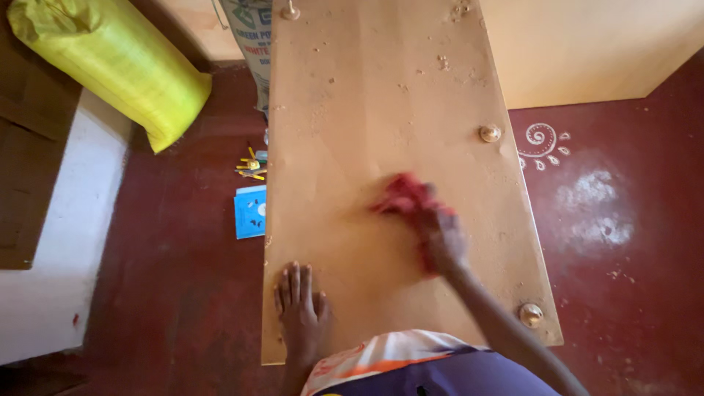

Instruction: The person wipes a wooden table surface with a red cloth. They spread the cloth out on the table, fold it, and continue wiping the surface thoroughly.

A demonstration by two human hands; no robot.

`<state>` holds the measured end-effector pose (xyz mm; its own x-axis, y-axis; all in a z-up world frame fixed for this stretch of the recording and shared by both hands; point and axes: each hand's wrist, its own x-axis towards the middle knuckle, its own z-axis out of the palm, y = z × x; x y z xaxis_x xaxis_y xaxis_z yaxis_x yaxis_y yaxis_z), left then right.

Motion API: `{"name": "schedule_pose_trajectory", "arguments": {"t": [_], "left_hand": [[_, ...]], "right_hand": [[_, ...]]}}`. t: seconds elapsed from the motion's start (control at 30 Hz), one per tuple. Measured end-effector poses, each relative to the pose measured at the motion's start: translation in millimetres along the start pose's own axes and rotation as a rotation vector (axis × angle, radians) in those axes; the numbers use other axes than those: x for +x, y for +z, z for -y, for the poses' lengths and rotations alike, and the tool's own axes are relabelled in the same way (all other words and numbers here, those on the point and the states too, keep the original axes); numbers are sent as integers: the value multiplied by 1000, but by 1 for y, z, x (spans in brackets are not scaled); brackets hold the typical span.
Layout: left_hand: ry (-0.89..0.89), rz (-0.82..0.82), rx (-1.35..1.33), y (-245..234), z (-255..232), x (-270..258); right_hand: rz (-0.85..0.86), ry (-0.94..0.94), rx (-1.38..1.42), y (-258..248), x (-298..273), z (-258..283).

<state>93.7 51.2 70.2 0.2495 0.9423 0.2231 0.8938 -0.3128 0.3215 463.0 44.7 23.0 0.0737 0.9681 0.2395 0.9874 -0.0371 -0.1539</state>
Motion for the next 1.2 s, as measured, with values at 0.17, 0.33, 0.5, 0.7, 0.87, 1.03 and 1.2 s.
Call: {"name": "schedule_pose_trajectory", "arguments": {"t": [0.17,0.33,0.5,0.7,0.87,1.03,1.2], "left_hand": [[-10,14,23,0,-2,1],[-6,4,33,1,-2,-1],[22,-44,-4,-1,-3,0],[7,-9,-2,-8,-6,3],[8,41,-20,-6,-3,1],[25,-24,15,15,8,0],[0,49,-33,5,8,-8]], "right_hand": [[-53,448,-194,-40,-56,-119],[-69,611,-254,-52,-95,-133],[-110,467,-204,-29,-106,-101],[39,-13,64,2,-73,32],[172,-636,351,-39,-17,113],[154,-830,259,-20,34,124],[271,-311,-2,27,101,80]]}}
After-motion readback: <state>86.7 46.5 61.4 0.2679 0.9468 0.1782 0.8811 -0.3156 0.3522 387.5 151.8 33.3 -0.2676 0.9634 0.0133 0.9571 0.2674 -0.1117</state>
